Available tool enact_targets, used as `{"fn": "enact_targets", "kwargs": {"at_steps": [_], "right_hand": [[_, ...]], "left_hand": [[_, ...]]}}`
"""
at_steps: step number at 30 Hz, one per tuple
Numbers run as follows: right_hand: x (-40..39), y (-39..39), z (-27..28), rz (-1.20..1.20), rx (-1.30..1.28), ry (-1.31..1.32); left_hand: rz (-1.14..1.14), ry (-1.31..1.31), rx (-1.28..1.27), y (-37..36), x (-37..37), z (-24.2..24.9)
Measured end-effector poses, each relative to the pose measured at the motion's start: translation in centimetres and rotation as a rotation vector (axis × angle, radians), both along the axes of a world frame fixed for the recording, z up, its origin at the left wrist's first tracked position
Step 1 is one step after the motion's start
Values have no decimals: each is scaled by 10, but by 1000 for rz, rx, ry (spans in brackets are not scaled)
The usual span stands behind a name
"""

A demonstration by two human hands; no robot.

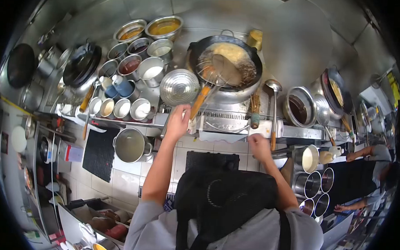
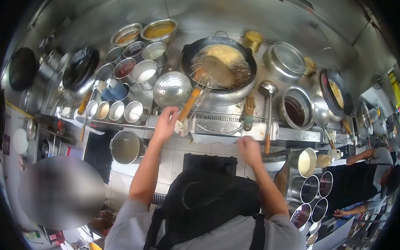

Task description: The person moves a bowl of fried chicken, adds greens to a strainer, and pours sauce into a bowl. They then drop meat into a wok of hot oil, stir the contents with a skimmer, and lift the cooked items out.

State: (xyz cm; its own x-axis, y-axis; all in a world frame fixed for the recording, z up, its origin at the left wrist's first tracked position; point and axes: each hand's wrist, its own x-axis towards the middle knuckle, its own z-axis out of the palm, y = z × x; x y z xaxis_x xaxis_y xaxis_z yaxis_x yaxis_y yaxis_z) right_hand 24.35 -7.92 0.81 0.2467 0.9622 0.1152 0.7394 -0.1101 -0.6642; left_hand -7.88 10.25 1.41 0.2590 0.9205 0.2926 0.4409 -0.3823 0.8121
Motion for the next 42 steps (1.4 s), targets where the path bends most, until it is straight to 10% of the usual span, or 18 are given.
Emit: {"fn": "enact_targets", "kwargs": {"at_steps": [5,7,9,11,19,29,42], "right_hand": [[108,-50,0,-426,184,-78],[130,-64,-14,-489,183,-25],[147,-85,-23,-455,186,-17],[165,-95,-23,-444,165,-31],[227,-76,-18,-512,187,-4],[165,-28,-54,-164,35,160],[39,85,-28,407,32,164]], "left_hand": [[21,103,31,65,60,-57],[-30,186,-499,55,69,-20],[-92,254,-90,65,57,-66],[-84,176,-221,66,50,-88],[15,171,-370,24,76,-25],[414,64,-178,-23,37,-45],[359,-155,-385,-70,38,-59]]}}
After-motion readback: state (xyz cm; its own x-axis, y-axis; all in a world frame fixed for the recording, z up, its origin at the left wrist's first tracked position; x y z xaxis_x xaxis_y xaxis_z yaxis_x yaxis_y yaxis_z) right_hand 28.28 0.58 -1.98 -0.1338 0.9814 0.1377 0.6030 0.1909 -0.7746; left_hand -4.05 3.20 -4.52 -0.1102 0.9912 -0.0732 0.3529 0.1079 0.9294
